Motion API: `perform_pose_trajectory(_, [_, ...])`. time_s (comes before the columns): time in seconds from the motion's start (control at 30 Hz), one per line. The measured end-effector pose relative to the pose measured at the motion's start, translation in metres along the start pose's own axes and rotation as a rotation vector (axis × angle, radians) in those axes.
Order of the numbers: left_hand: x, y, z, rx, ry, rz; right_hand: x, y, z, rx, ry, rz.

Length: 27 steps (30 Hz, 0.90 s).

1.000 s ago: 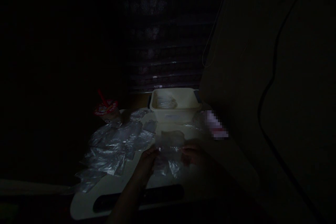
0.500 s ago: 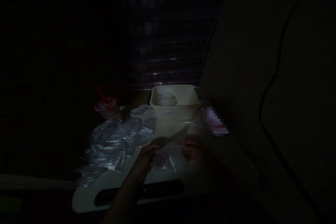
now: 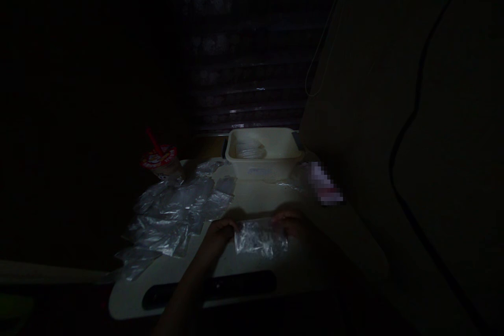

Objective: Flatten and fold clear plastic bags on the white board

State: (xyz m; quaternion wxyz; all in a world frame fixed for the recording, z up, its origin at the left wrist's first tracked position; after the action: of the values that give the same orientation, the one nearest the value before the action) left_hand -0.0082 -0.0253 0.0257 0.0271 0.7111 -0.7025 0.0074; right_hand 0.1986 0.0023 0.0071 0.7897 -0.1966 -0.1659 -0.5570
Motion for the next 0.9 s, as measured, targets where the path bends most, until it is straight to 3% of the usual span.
perform_pose_trajectory(0.2, [0.005, 0.001, -0.011, -0.247, -0.259, -0.022, 0.005, 0.012, 0.009, 0.207, 0.117, -0.047])
perform_pose_trajectory(0.37, [0.010, -0.018, -0.013, -0.854, -0.631, 0.312, 0.011, 0.014, 0.012, 0.407, 0.195, -0.283])
perform_pose_trajectory(0.53, [0.012, -0.031, 0.005, -1.246, -0.689, 0.464, 0.016, -0.004, 0.007, 0.685, 0.465, -0.609])
perform_pose_trajectory(0.7, [0.017, -0.021, 0.013, -1.410, -0.710, 0.507, 0.020, -0.027, -0.003, 1.058, 0.679, -0.593])
perform_pose_trajectory(0.9, [0.024, -0.010, 0.014, -1.467, -0.761, 0.495, 0.015, -0.002, -0.007, 1.270, 0.697, -0.789])
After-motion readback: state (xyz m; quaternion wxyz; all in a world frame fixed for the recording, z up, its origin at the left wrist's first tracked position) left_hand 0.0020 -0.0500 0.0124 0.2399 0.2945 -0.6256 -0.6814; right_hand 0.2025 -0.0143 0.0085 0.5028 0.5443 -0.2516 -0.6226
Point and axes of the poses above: each hand's wrist, its own x-axis away from the middle knuckle, its own y-axis out of the back of the hand, z = x × y, the point moved 2 cm from there along -x, towards the middle knuckle, and after that the axes turned 13 degrees about -y, right-handed, at the moved point
